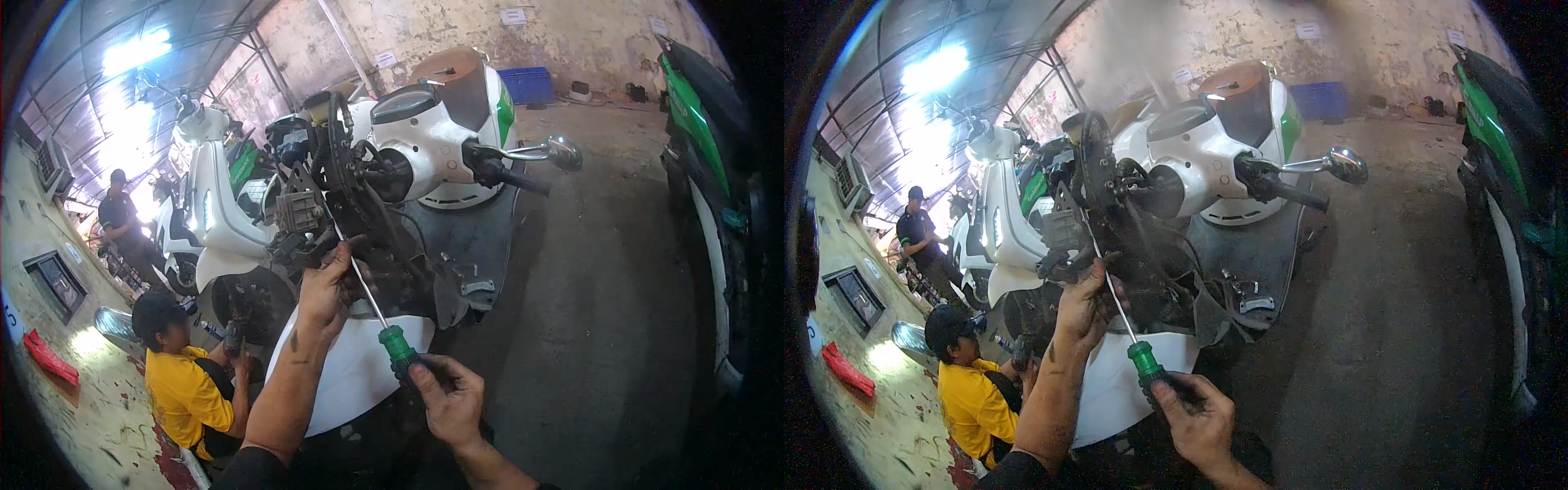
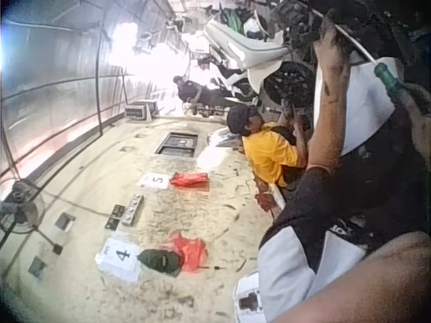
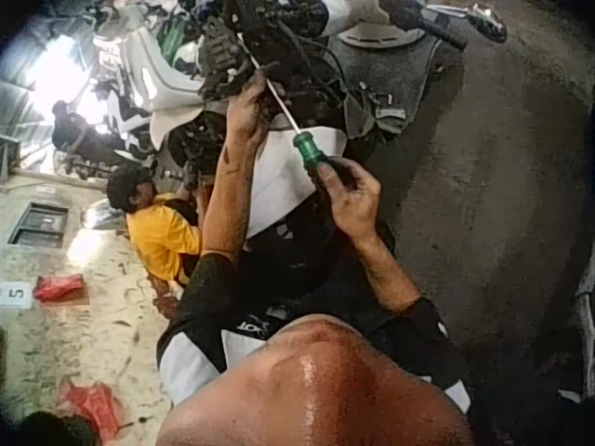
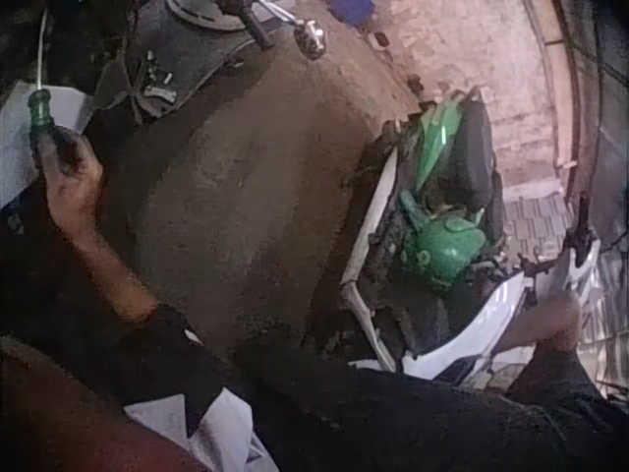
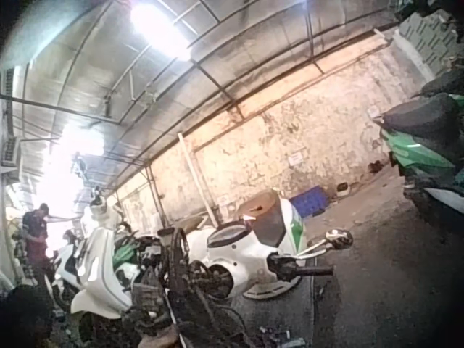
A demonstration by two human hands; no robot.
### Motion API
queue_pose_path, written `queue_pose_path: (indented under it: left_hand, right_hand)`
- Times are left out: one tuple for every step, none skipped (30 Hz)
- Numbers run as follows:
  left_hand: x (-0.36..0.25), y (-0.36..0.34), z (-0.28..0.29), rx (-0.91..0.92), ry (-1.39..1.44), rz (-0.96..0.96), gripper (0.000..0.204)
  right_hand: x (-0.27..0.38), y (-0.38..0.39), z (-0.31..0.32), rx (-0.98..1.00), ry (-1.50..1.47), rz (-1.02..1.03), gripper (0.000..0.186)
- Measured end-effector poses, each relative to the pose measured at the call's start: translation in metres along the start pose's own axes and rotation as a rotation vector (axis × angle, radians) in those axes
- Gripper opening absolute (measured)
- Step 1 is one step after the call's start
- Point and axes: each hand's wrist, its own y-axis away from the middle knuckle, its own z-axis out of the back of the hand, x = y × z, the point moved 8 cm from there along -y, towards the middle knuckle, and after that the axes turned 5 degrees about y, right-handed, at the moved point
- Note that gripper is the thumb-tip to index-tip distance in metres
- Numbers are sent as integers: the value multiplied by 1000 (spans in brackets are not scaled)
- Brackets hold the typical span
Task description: The person unfastens screws on the front of a scooter using a screwdriver, handles electrical components and wiring by hand, and then mounts the handlebar and headlight assembly onto the scooter steering column.
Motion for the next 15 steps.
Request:
queue_pose_path:
  left_hand:
    - [1,0,-1,1,2,1,45]
    - [1,0,-1,2,11,-10,43]
    - [0,0,-2,3,20,-20,41]
    - [0,0,-4,5,22,-19,41]
    - [0,0,-5,-19,13,-12,42]
    - [-2,0,-4,-44,6,-8,42]
    - [-1,0,-3,-43,10,-9,42]
    - [0,-1,-1,-33,26,-14,42]
    - [-1,-1,1,-31,37,-22,41]
    - [-1,-1,3,-36,34,-26,41]
    - [-1,0,3,-24,37,-25,41]
    - [0,0,1,-7,41,-21,41]
    - [-3,2,-1,-16,21,-27,42]
    - [-3,3,1,-19,20,-28,42]
    - [-1,1,1,-13,32,-22,42]
  right_hand:
    - [-4,0,1,-1,2,0,34]
    - [-18,0,-1,20,-60,-76,35]
    - [-28,1,-2,42,-121,-152,36]
    - [-27,0,-3,40,-120,-151,36]
    - [-28,-1,-6,45,-280,-207,37]
    - [-29,0,-10,52,-438,-262,37]
    - [-30,0,-11,52,-435,-260,37]
    - [-27,-2,-9,44,-358,-187,37]
    - [-23,-4,-9,43,-286,-118,38]
    - [-17,-5,-7,50,-288,-118,38]
    - [22,-6,-1,22,196,242,39]
    - [52,4,-9,-14,685,599,41]
    - [53,5,-12,-12,684,600,41]
    - [45,2,-13,-7,604,473,42]
    - [36,0,-12,-9,529,350,42]
